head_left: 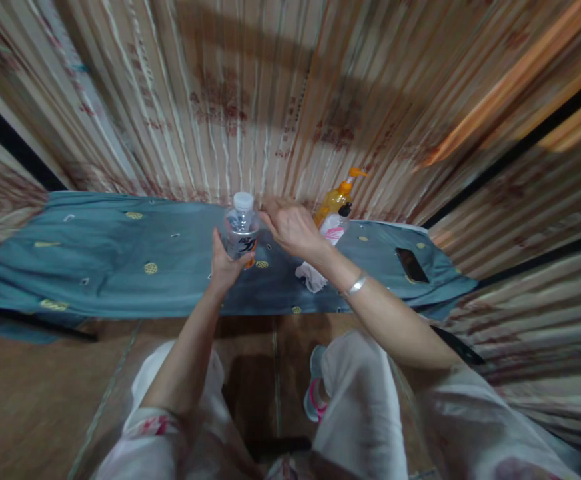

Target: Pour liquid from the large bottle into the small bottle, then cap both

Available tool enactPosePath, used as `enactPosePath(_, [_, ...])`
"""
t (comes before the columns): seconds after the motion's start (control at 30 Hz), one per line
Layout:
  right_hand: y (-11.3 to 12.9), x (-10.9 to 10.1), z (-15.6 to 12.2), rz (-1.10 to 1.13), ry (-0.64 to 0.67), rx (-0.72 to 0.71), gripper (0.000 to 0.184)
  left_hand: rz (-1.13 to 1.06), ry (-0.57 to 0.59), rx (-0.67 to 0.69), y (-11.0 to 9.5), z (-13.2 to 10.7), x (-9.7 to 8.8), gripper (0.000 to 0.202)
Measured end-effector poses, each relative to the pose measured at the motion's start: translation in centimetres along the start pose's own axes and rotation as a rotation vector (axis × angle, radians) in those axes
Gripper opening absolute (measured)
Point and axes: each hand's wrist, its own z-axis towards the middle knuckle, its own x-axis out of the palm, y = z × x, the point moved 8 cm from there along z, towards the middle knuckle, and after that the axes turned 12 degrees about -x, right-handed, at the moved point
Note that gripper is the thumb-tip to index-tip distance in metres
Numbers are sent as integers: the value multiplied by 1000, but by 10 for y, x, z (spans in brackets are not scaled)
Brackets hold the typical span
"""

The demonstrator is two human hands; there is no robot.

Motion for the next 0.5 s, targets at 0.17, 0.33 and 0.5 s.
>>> enactPosePath(0.17, [-7, 57, -82, 264, 57, 157, 34, 12, -62, -60, 2, -13, -15, 114])
enactPosePath(0.33, [-10, 116, -144, 628, -14, 389, 24, 74, -110, 9, -11, -33, -26, 106])
enactPosePath(0.5, [-6, 154, -166, 1085, -276, 577, 20, 184, -48, 287, -64, -77, 2, 88])
